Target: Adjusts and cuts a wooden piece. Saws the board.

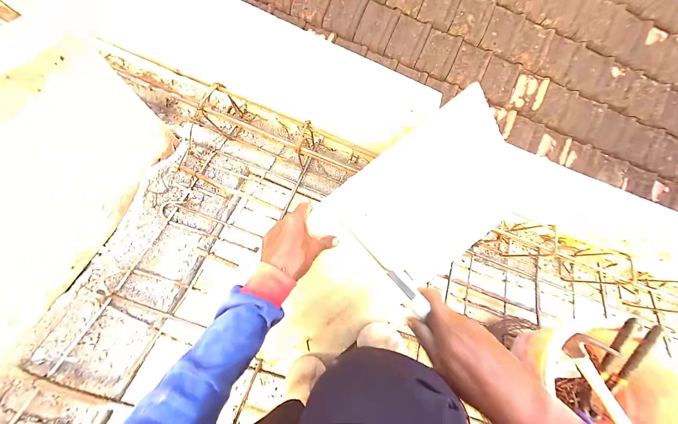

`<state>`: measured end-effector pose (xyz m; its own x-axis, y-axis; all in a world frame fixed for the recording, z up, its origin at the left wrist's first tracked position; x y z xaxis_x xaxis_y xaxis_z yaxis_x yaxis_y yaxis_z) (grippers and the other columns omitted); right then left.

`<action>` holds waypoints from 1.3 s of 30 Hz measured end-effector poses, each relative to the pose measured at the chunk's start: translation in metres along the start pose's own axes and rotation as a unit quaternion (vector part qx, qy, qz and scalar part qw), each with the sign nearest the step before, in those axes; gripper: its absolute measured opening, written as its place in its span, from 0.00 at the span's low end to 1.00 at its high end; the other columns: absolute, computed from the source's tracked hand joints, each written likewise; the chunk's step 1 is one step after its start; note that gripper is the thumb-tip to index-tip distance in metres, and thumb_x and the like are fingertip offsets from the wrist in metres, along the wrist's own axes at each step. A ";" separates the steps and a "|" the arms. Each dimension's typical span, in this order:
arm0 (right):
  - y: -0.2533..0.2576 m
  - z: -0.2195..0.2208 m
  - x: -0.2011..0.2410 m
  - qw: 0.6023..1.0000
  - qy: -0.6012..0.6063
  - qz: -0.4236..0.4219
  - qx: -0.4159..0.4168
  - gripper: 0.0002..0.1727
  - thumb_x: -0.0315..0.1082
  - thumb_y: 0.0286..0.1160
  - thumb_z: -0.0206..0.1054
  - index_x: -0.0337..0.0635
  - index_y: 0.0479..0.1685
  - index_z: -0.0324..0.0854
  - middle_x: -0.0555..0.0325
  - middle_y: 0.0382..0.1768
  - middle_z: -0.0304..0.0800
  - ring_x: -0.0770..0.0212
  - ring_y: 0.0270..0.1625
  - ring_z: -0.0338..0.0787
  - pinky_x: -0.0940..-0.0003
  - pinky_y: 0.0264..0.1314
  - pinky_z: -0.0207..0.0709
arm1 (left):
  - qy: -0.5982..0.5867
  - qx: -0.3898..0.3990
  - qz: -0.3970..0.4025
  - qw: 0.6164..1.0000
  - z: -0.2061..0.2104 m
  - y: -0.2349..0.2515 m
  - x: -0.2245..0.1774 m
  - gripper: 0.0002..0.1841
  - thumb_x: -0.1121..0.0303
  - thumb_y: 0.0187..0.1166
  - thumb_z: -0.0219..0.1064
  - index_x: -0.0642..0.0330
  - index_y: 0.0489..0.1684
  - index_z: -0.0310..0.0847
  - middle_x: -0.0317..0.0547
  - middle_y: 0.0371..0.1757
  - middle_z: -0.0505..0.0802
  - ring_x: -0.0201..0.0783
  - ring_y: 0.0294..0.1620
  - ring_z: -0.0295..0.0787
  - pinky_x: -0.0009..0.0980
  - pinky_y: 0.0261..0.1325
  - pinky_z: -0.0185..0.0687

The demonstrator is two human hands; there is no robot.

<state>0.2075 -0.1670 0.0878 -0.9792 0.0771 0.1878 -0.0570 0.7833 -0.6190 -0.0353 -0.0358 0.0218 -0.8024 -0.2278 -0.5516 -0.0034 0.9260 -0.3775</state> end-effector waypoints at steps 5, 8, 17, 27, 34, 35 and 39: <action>0.051 0.003 0.027 0.999 0.026 -0.005 0.026 0.30 0.57 0.92 0.47 0.50 0.83 0.60 0.46 0.46 0.89 0.43 0.48 0.93 0.44 0.50 0.87 | -0.018 0.007 0.030 0.999 0.002 0.016 0.006 0.32 0.44 0.60 0.86 0.54 0.58 0.83 0.52 0.40 0.94 0.55 0.43 0.93 0.64 0.46 0.86; -0.026 0.005 -0.025 1.000 0.020 0.004 -0.003 0.32 0.54 0.87 0.57 0.43 0.82 0.66 0.41 0.40 0.92 0.38 0.37 0.94 0.38 0.38 0.86 | -0.022 0.004 0.023 0.999 0.003 0.008 0.007 0.31 0.47 0.62 0.86 0.55 0.58 0.83 0.53 0.39 0.93 0.56 0.41 0.92 0.64 0.43 0.85; 0.068 0.003 0.042 0.999 0.030 -0.011 0.014 0.29 0.57 0.92 0.45 0.51 0.82 0.59 0.47 0.48 0.89 0.44 0.50 0.94 0.45 0.51 0.87 | 0.001 -0.003 0.013 1.000 -0.006 0.005 -0.001 0.34 0.43 0.61 0.85 0.55 0.60 0.82 0.53 0.40 0.93 0.55 0.44 0.93 0.62 0.47 0.86; 0.044 0.004 0.028 0.999 0.018 -0.006 0.034 0.27 0.54 0.93 0.47 0.45 0.78 0.64 0.45 0.43 0.89 0.42 0.47 0.93 0.44 0.48 0.86 | 0.009 -0.003 0.009 1.000 -0.002 0.000 -0.002 0.38 0.45 0.63 0.84 0.58 0.69 0.79 0.60 0.45 0.93 0.62 0.48 0.92 0.67 0.50 0.84; -0.036 0.012 -0.039 0.999 0.036 -0.007 0.003 0.32 0.52 0.87 0.58 0.39 0.80 0.67 0.40 0.36 0.92 0.37 0.34 0.93 0.36 0.36 0.86 | -0.013 0.024 -0.002 1.000 0.006 0.017 0.010 0.36 0.44 0.61 0.85 0.54 0.65 0.81 0.53 0.44 0.93 0.56 0.48 0.92 0.64 0.51 0.85; -0.048 0.009 -0.044 0.999 0.039 -0.023 -0.005 0.31 0.50 0.88 0.59 0.35 0.78 0.67 0.39 0.34 0.91 0.36 0.31 0.93 0.36 0.33 0.85 | -0.006 0.022 -0.010 1.000 0.003 0.016 0.009 0.37 0.44 0.61 0.85 0.55 0.66 0.80 0.53 0.44 0.93 0.56 0.48 0.92 0.63 0.51 0.85; 0.020 0.009 0.005 1.000 -0.001 0.007 0.023 0.28 0.55 0.91 0.49 0.46 0.77 0.64 0.48 0.36 0.89 0.44 0.38 0.94 0.44 0.42 0.87 | 0.006 0.019 -0.023 1.000 -0.003 0.002 0.003 0.38 0.44 0.63 0.84 0.56 0.70 0.79 0.56 0.49 0.93 0.58 0.53 0.92 0.63 0.55 0.84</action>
<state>0.1996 -0.1561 0.0692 -0.9802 0.0865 0.1779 -0.0527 0.7526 -0.6563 -0.0396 -0.0336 0.0216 -0.8086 -0.2667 -0.5245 -0.0182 0.9023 -0.4308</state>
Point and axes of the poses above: each hand's wrist, its own y-axis towards the middle knuckle, its own z-axis out of the palm, x = y × z, the point moved 9 cm from there along y, towards the middle knuckle
